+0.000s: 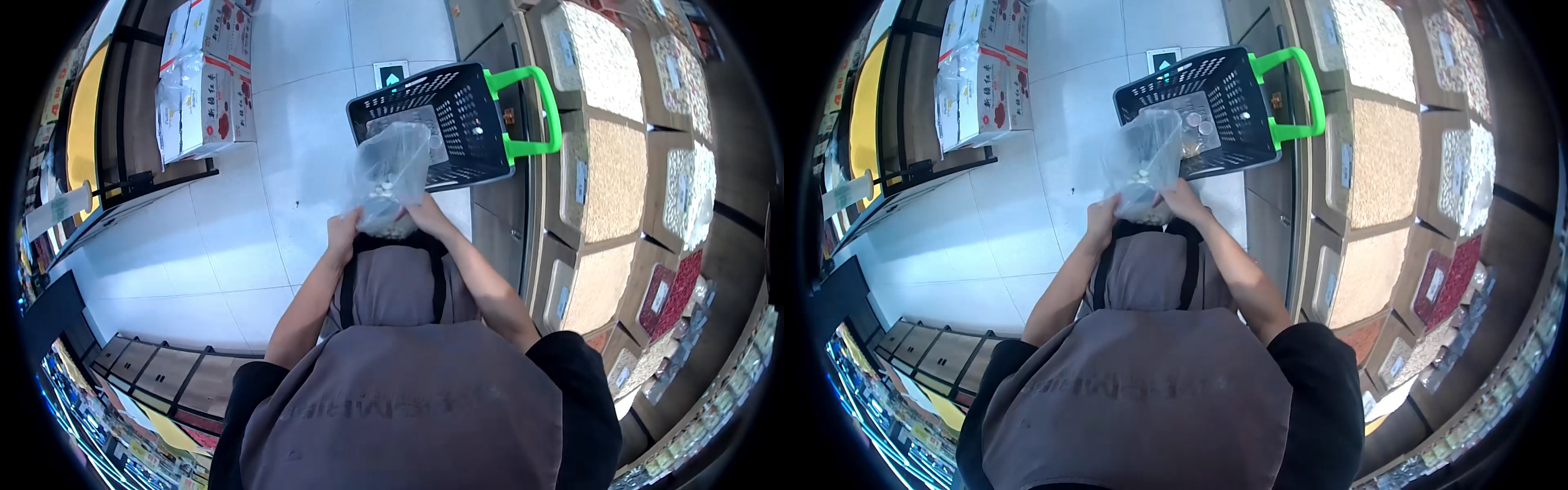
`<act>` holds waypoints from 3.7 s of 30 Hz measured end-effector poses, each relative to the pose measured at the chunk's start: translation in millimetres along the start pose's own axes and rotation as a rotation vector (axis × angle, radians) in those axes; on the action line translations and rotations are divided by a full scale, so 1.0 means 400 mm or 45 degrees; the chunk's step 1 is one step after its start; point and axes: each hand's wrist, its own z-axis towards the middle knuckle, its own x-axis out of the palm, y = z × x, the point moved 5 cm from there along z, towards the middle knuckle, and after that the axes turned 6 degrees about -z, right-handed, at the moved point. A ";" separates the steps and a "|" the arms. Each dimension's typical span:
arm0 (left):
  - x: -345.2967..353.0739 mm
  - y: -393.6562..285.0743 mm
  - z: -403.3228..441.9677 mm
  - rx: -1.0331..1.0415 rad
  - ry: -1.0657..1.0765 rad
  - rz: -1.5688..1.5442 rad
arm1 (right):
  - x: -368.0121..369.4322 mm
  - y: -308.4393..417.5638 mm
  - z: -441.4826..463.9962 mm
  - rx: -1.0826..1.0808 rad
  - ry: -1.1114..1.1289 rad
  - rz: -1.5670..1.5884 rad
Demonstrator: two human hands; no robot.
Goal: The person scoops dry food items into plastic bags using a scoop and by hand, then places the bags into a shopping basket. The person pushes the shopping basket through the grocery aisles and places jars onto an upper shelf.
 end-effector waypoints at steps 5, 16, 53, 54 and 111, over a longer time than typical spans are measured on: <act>0.043 -0.012 0.019 -0.022 -0.165 0.217 | -0.047 -0.045 -0.013 0.486 -0.263 -0.156; 0.291 0.073 0.429 -0.101 -0.207 -0.297 | -0.268 -0.386 0.240 0.821 -0.713 0.195; 0.272 0.425 1.080 0.359 -0.282 1.208 | -0.052 -0.893 0.743 -0.279 0.690 -1.127; 0.261 0.437 1.072 0.356 -0.279 1.206 | -0.087 -0.847 0.752 -0.339 0.568 -0.972; 0.431 0.508 0.873 -0.209 0.621 1.320 | -0.036 -1.240 1.122 0.084 0.229 -1.128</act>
